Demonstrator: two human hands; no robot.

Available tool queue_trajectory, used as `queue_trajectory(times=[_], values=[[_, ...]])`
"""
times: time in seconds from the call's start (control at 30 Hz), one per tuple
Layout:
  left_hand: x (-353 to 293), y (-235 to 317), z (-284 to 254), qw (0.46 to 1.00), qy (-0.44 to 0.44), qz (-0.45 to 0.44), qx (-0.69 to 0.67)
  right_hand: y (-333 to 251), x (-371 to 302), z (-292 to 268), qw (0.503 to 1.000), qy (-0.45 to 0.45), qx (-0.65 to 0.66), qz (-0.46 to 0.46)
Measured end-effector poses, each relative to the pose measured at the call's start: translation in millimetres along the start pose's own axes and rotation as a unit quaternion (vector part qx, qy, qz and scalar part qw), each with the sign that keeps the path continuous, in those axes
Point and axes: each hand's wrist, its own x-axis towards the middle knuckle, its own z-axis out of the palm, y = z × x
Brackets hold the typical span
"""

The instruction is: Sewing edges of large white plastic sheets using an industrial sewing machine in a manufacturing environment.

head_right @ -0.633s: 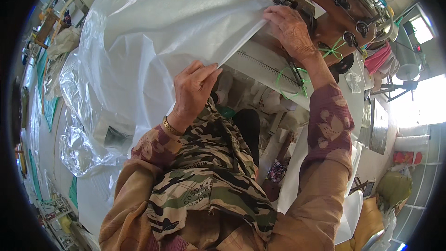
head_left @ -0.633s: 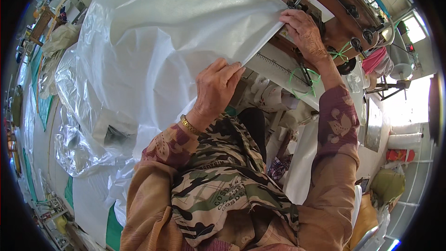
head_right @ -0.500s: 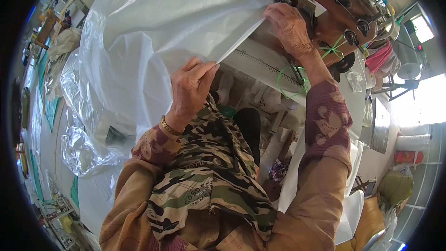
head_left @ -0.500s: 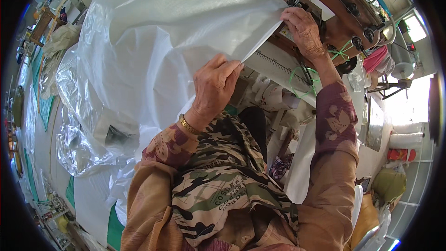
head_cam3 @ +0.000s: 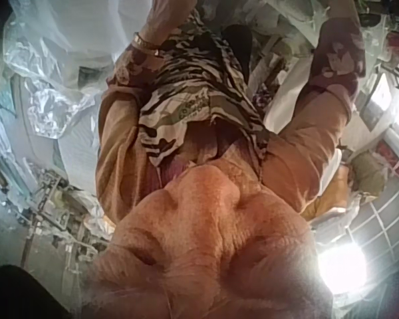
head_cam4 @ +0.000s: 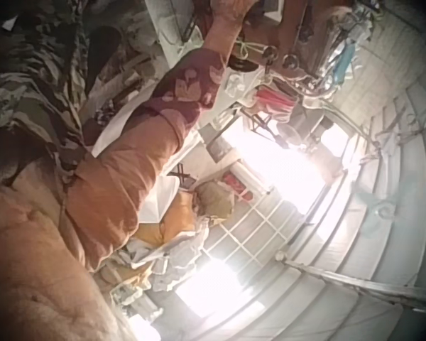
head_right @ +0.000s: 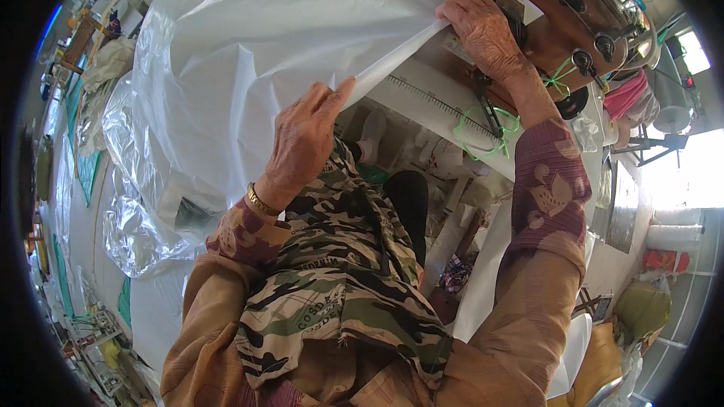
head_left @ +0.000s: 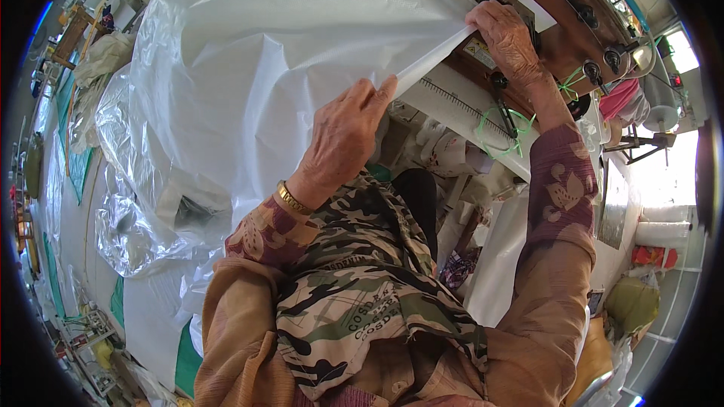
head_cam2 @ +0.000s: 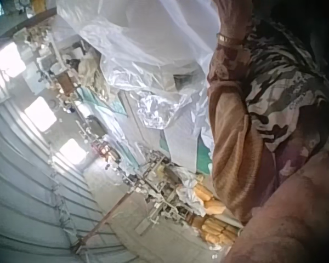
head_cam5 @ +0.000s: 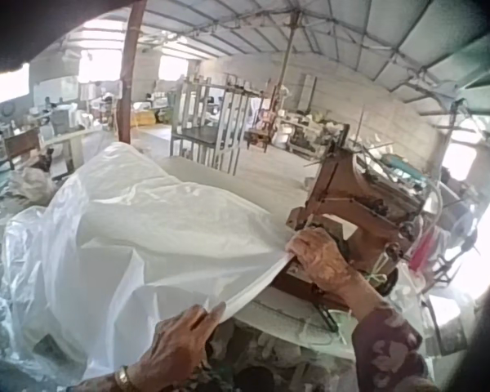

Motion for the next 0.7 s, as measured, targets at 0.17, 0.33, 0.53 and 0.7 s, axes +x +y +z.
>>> queue_trajectory(times=[0.17,0.33,0.53,0.7], values=[[6.1,3.9,3.4,0.998,-0.059,0.028,-0.014,2.0,1.2,-0.1,1.0,-0.003,-0.013,-0.021],[25.7,12.6,1.3,0.93,-0.193,-0.052,-0.309,1.2,4.5,-8.4,0.997,-0.035,-0.051,-0.045],[25.0,18.5,21.1,0.885,-0.21,-0.127,-0.395,-6.9,3.0,-7.3,0.999,-0.043,-0.025,0.003],[-10.4,4.1,37.0,0.921,-0.105,-0.116,-0.356,-25.7,-9.1,12.9,0.992,0.052,-0.025,0.108]])
